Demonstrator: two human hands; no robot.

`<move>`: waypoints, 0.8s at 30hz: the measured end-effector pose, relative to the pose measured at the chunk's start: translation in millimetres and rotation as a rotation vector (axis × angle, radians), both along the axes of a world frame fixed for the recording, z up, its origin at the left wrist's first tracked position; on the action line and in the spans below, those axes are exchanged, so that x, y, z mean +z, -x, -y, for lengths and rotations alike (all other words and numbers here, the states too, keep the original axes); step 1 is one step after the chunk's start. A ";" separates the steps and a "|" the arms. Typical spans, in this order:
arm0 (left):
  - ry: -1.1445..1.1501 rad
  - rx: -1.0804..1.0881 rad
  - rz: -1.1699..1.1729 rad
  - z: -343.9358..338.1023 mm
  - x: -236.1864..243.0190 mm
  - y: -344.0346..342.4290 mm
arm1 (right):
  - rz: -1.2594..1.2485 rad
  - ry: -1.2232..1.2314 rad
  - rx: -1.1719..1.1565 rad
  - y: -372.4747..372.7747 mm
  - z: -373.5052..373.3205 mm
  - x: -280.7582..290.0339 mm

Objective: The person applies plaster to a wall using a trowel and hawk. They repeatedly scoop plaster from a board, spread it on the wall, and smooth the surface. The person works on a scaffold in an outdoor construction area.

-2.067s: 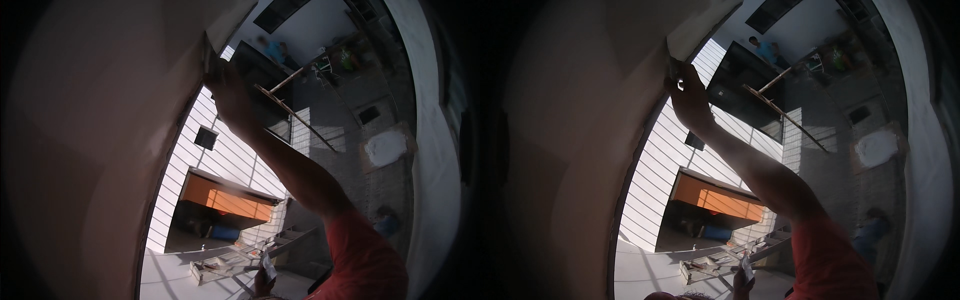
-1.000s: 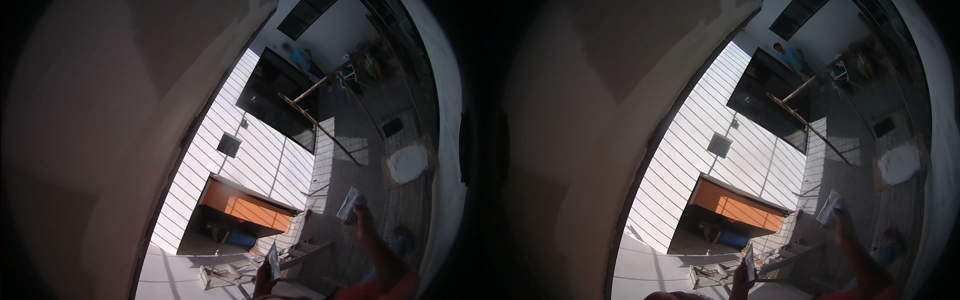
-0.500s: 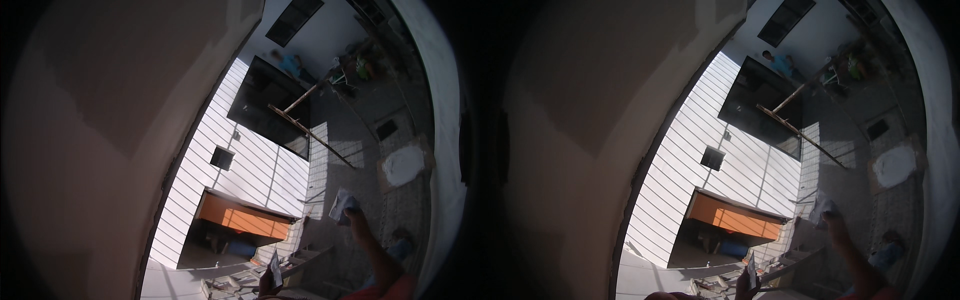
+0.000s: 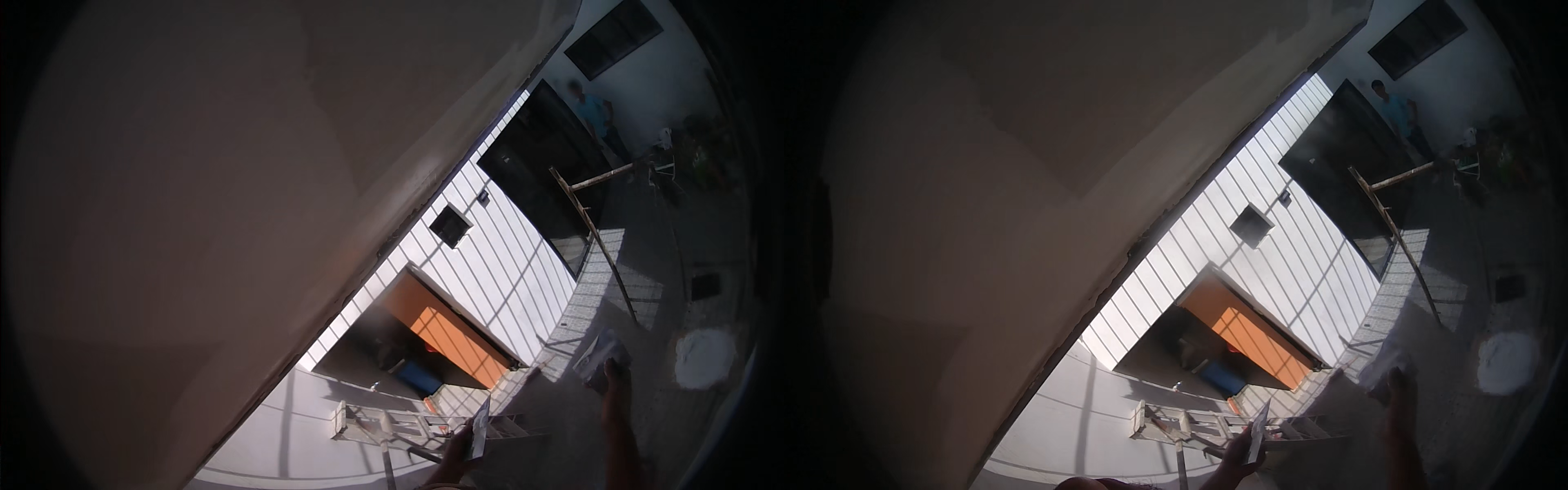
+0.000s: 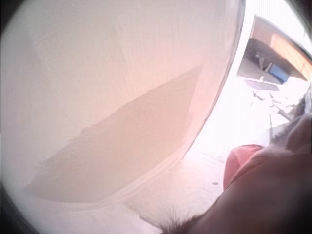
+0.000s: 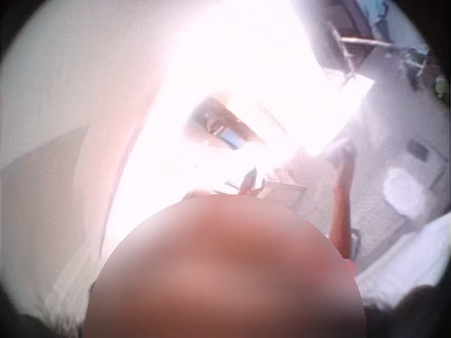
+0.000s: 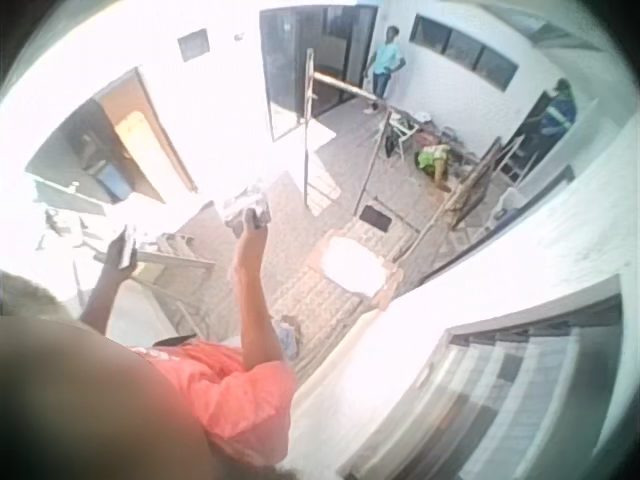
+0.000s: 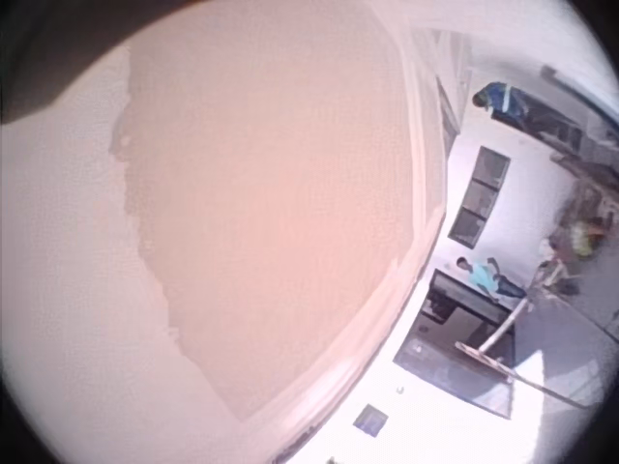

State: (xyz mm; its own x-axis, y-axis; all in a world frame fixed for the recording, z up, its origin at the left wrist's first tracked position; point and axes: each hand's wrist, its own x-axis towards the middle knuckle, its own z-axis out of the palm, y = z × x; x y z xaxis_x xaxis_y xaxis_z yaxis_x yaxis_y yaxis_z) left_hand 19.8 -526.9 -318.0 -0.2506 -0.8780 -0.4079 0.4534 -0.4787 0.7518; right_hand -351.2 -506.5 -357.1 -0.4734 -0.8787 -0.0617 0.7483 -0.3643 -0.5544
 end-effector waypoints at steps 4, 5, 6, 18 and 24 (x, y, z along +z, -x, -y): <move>0.235 0.153 0.576 -23.8 -22.5 -2.7 | 0.002 0.006 -0.014 -7.1 0.8 -48.9; 0.205 0.142 0.532 -28.9 -23.6 -5.5 | 0.005 -0.033 -0.007 -11.9 0.0 -59.3; 0.164 0.129 0.475 -33.9 -24.4 -8.1 | 0.007 -0.069 -0.003 -18.0 -1.4 -67.7; 0.048 -0.028 0.274 -33.8 -48.6 -30.1 | 0.073 -0.100 -0.018 -56.1 -123.2 -79.6; -0.085 -0.119 0.243 -11.6 -99.2 30.4 | 0.137 -0.438 -0.163 -44.3 -181.2 -121.8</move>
State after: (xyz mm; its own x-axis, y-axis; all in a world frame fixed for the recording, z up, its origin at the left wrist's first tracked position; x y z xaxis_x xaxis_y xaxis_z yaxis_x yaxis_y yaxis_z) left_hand -10.6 -515.3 -417.1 -0.2361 -0.8083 -0.5394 0.2016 -0.5838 0.7865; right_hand -306.9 -325.3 -478.9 -0.5643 -0.6712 -0.4807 0.7779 -0.2374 -0.5818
